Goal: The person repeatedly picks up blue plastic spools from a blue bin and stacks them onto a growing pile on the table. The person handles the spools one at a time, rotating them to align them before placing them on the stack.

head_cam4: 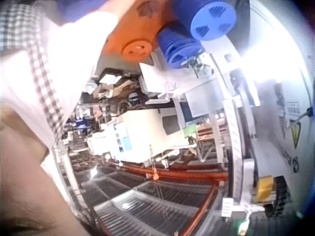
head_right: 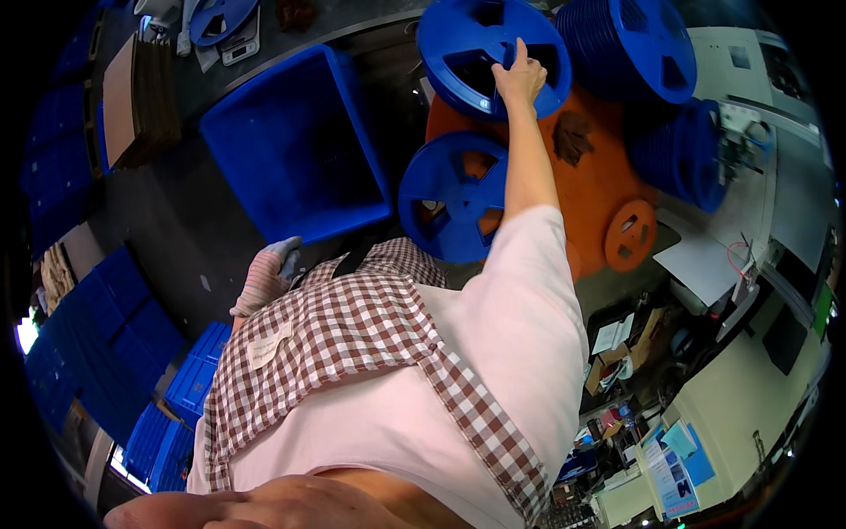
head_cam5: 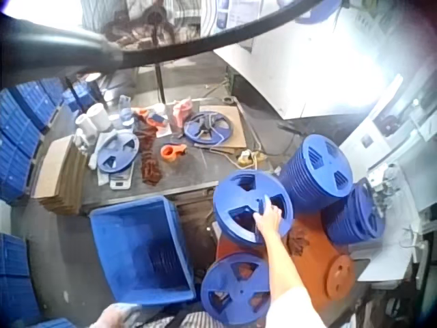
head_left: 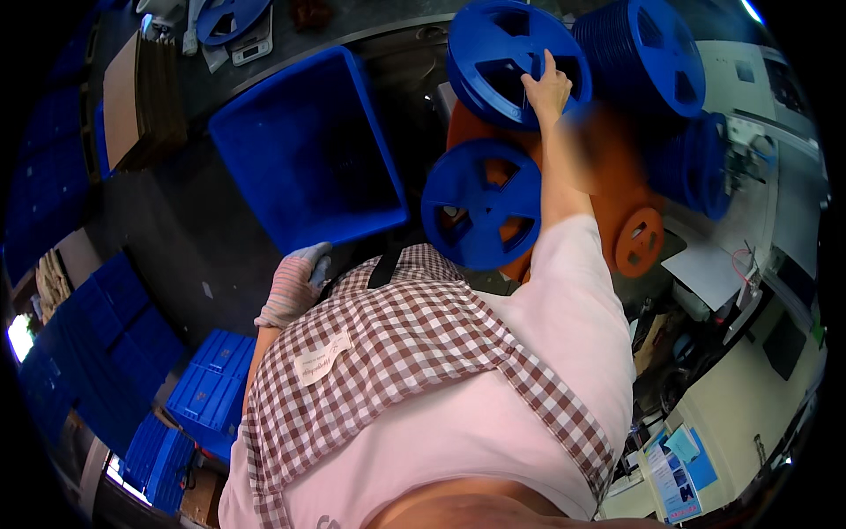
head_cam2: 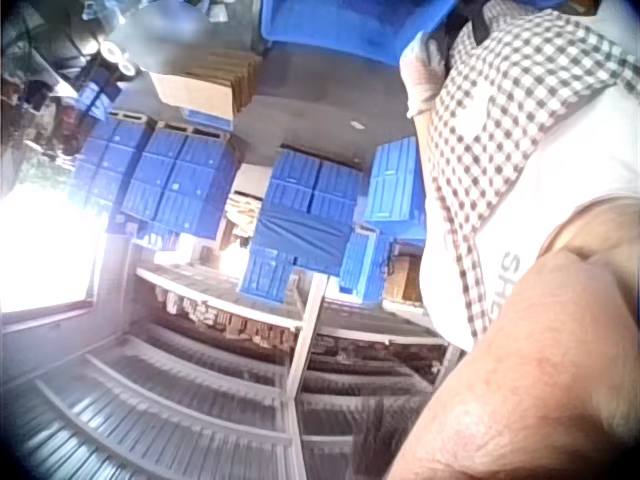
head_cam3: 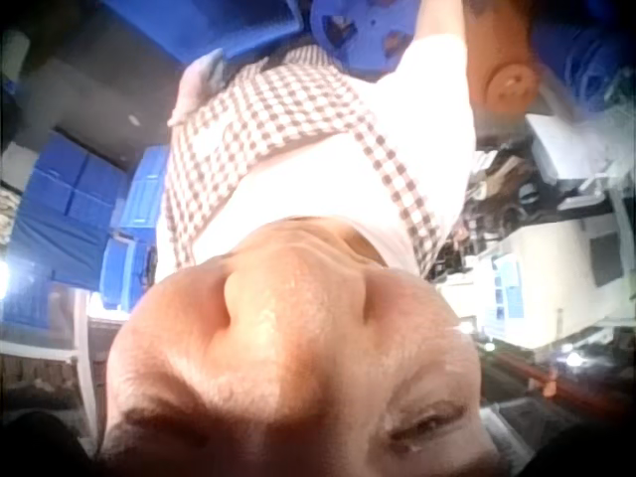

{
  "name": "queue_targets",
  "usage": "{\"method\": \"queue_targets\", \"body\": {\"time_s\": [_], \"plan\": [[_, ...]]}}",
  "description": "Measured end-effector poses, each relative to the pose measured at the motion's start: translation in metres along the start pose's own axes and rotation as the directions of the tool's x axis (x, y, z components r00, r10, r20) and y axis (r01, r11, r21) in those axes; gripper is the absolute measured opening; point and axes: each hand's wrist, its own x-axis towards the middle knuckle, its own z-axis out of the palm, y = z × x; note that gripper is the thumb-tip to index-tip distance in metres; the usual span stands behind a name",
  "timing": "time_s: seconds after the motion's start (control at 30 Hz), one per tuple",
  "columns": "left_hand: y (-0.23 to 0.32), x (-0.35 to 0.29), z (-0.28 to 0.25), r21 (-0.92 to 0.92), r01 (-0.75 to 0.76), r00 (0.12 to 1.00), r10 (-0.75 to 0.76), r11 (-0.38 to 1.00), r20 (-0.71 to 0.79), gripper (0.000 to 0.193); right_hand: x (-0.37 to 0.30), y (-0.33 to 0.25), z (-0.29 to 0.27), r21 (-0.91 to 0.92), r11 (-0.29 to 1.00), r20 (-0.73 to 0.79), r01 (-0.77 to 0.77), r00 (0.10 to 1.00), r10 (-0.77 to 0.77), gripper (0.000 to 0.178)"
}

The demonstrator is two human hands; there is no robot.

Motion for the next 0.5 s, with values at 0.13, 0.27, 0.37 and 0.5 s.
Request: {"method": "queue_targets", "body": {"time_s": [0.13, 0.27, 0.37, 0.5], "plan": [[0.014, 0.045, -0.008, -0.06, -0.197, 0.971, 0.186, 0.979, -0.149, 0.037, -0.05, -0.012, -0.05, 0.736, 0.604, -0.028, 0.306, 0.905, -0.425, 0.066], [0.06, 0.112, -0.031, 0.007, -0.502, 0.814, 0.475, 0.865, -0.335, 0.052, -0.146, -0.099, -0.112, 0.84, -0.124, 0.434, -0.529, 0.79, -0.433, 0.064], [0.108, 0.156, -0.049, 0.147, -0.629, 0.636, 0.614, 0.763, -0.468, 0.059, -0.178, -0.118, -0.095, 0.631, -0.413, 0.358, -0.657, 0.719, -0.596, 0.063], [0.142, 0.189, -0.053, 0.398, -0.467, 0.609, 0.614, 0.789, -0.503, 0.079, -0.199, -0.139, -0.085, 0.656, -0.452, 0.26, -0.605, 0.743, -0.617, 0.065]]}}
